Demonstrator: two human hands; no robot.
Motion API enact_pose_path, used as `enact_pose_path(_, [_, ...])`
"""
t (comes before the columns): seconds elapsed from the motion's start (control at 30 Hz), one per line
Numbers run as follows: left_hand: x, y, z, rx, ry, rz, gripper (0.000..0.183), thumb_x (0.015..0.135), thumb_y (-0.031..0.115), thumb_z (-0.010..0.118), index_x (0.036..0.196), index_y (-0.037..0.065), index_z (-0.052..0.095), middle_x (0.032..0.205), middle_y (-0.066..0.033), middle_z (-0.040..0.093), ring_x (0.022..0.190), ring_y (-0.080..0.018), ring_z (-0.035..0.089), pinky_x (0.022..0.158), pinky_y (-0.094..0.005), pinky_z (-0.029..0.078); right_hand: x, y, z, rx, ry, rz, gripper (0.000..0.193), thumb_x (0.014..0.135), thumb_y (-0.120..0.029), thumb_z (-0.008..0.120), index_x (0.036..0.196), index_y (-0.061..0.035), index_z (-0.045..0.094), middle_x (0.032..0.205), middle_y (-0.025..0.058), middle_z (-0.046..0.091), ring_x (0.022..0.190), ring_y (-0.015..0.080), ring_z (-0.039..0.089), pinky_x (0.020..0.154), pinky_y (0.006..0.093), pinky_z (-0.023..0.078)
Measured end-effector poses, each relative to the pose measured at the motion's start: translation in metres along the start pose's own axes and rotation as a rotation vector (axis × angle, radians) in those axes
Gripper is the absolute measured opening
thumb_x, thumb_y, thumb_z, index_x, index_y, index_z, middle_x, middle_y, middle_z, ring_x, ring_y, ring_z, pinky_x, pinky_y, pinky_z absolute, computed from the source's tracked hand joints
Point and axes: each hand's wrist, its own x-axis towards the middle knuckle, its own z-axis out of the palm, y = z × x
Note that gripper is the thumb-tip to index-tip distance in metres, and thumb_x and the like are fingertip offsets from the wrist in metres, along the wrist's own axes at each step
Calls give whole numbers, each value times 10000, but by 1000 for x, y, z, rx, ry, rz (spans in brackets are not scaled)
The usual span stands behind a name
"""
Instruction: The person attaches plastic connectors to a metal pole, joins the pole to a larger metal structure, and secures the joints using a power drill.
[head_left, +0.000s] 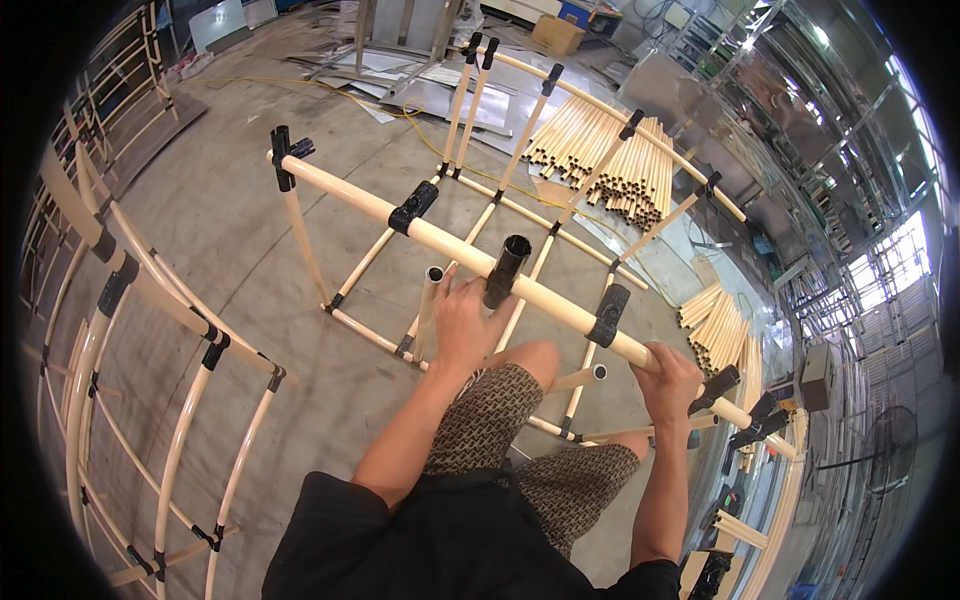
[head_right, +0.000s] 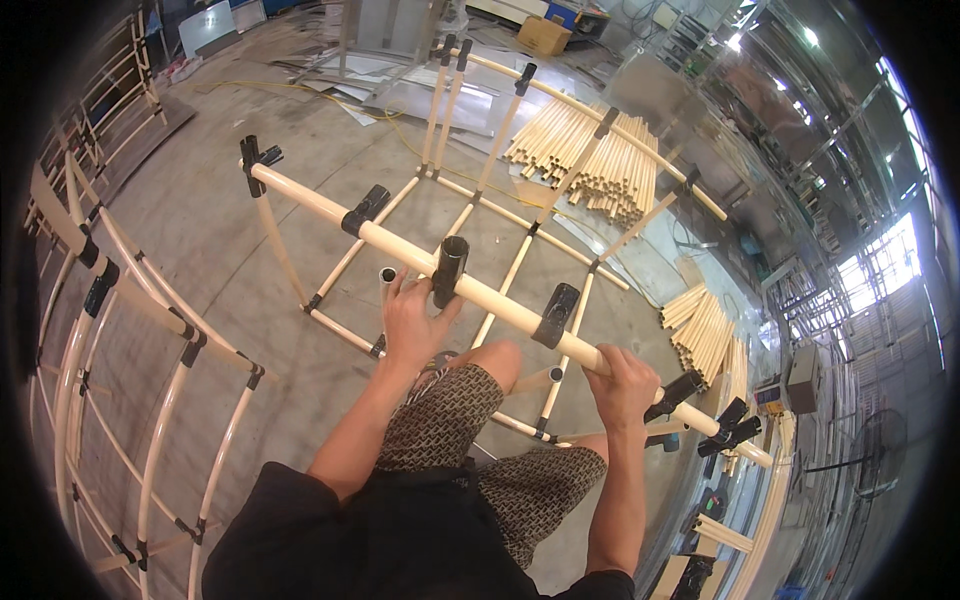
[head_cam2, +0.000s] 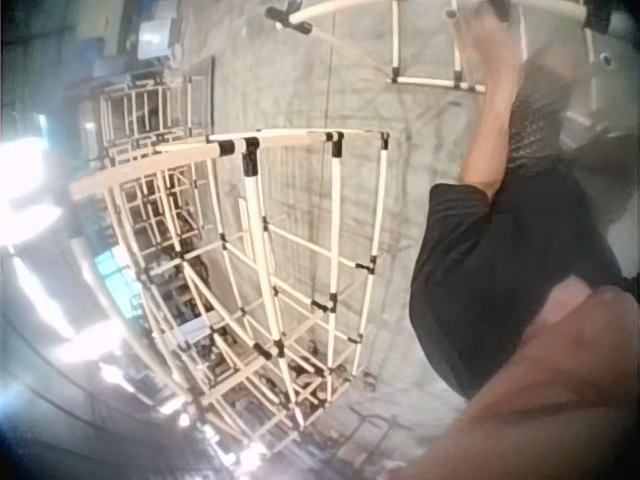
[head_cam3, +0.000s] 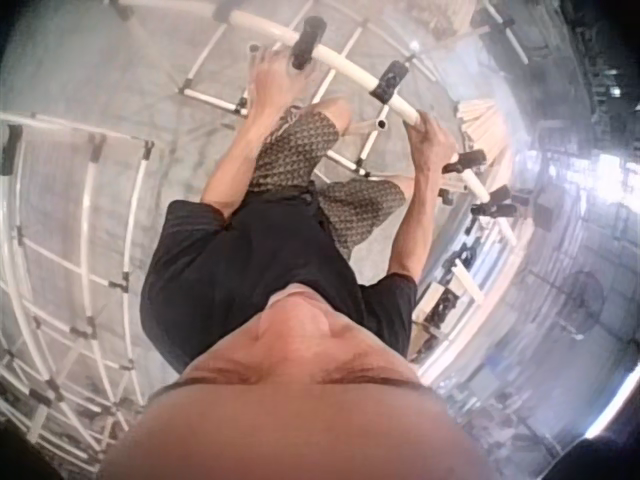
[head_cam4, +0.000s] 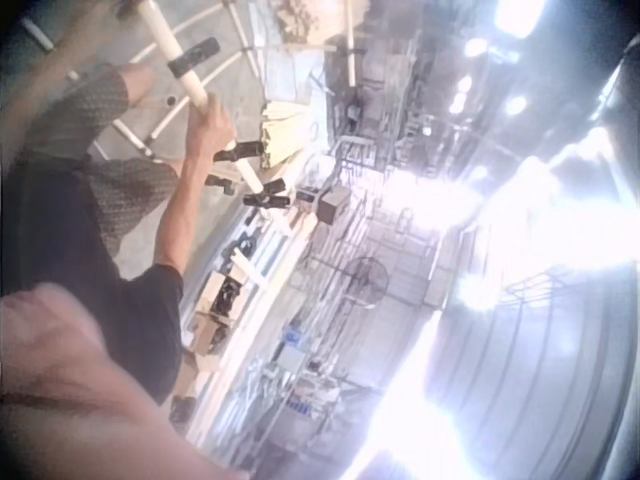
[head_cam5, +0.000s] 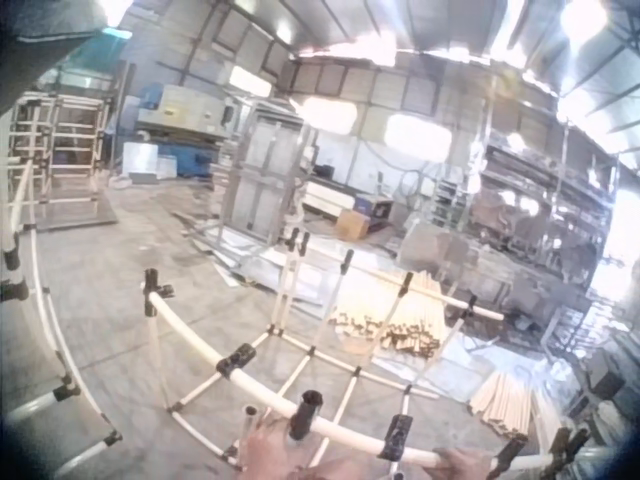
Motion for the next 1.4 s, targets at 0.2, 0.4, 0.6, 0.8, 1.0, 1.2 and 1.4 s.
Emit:
enact_pose_path(0.2, [-11,4,1,-169,81,-150,300,817,189,808,1033,14,694,887,-120,734,807,-313,709,718,-403,537,4,-4,-3,-12,-48,29,259,690,-181,864,900,-138,718,753,68,675,681,301,663,605,421,487])
enact_pose_path(0.4, [3,34,-41,-177,185,-67,331,816,135,809,1098,14,684,822,-83,683,706,-213,664,672,-356,521,-3,6,4,-2,-44,10,235,708,-179,848,903,-140,722,761,75,684,696,300,673,613,415,497])
enact_pose_path(0.6, [21,30,-36,-299,115,-49,443,813,100,808,1209,-27,656,979,-104,650,864,-184,642,757,-326,515,-5,4,10,52,-45,25,224,717,-191,835,911,-145,733,767,76,694,692,304,677,603,418,500])
enact_pose_path(0.8, [-22,2,-6,-234,208,-176,372,829,153,793,1116,-46,665,1027,-155,664,896,-320,674,856,-412,536,-3,4,11,35,-54,52,202,695,-194,842,862,-143,741,713,87,684,666,310,671,605,421,487])
enact_pose_path(1.0, [-8,-4,14,-74,92,-215,309,828,201,789,1014,-25,690,920,-204,708,891,-368,693,800,-433,529,-5,6,8,31,-78,30,212,726,-206,820,910,-140,738,769,73,692,704,303,677,615,431,499])
enact_pose_path(1.2, [1,-5,-10,-50,262,-399,258,799,215,814,960,34,727,798,-162,705,816,-333,699,745,-441,517,-3,-1,-1,35,-74,40,194,742,-210,812,903,-139,731,776,66,692,710,303,677,610,424,499])
enact_pose_path(1.4, [8,-17,-28,86,256,-156,301,783,238,845,969,27,739,735,-143,670,702,-351,630,649,-439,474,-2,-1,-2,2,-100,50,186,757,-219,807,911,-151,729,779,68,693,706,308,676,605,420,497])
